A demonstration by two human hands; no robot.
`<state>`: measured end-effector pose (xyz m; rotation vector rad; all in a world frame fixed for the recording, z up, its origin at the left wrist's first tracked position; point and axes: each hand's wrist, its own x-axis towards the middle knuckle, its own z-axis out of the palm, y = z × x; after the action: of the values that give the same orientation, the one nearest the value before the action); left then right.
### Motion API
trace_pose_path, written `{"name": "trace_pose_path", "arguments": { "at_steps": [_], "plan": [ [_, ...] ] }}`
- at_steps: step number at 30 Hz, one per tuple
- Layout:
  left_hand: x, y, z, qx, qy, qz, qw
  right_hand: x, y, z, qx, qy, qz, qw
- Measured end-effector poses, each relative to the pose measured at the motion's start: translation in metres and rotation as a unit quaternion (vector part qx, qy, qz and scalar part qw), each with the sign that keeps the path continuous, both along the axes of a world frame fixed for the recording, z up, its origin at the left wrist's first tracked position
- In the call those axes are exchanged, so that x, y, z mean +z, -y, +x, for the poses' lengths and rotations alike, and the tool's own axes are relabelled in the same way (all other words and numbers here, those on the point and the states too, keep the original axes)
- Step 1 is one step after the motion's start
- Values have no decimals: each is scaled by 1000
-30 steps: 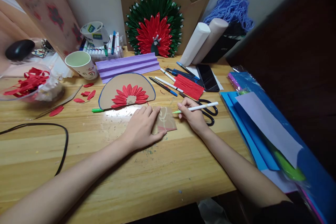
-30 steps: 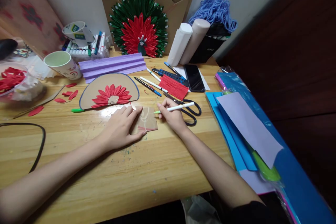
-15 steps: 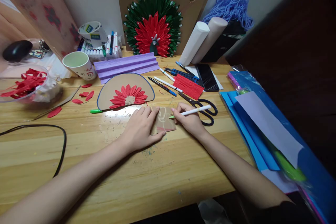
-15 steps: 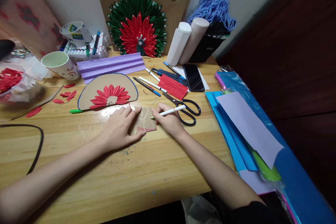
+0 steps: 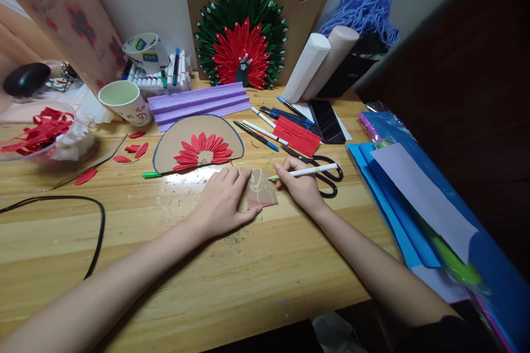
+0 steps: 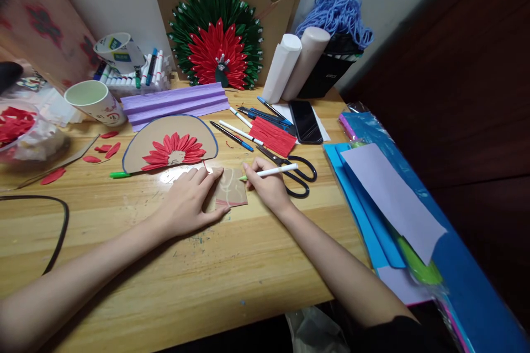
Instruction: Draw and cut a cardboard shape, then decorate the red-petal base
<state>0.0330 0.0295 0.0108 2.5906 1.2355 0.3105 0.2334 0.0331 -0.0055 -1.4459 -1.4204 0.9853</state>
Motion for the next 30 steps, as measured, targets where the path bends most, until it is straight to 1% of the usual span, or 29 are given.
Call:
{"name": "trace_pose_path", "arguments": {
  "at_steps": [8,12,14,19,24,27,30],
  "plan": [
    [1,0,0,-1,16,-8,1000,3,0,0,21,79,17,997],
    [1,0,0,-1,10,-7,1000,3,1,1,17,47,1,999],
    [1,0,0,-3,8,-8,1000,3,1,0,15,38,4,999],
    [0,0,-1,-3,7,-10,1000,4,0,-1,22,85,21,996],
    [1,0,-1,-1,7,-7,1000,3,0,2,27,73,13,997],
    [1,0,0,-1,11,-7,1000,2,0,2,16,58,5,998],
    [0,0,0,0,13,-6,1000,3,0,2,16,63,7,998]
  ]
}}
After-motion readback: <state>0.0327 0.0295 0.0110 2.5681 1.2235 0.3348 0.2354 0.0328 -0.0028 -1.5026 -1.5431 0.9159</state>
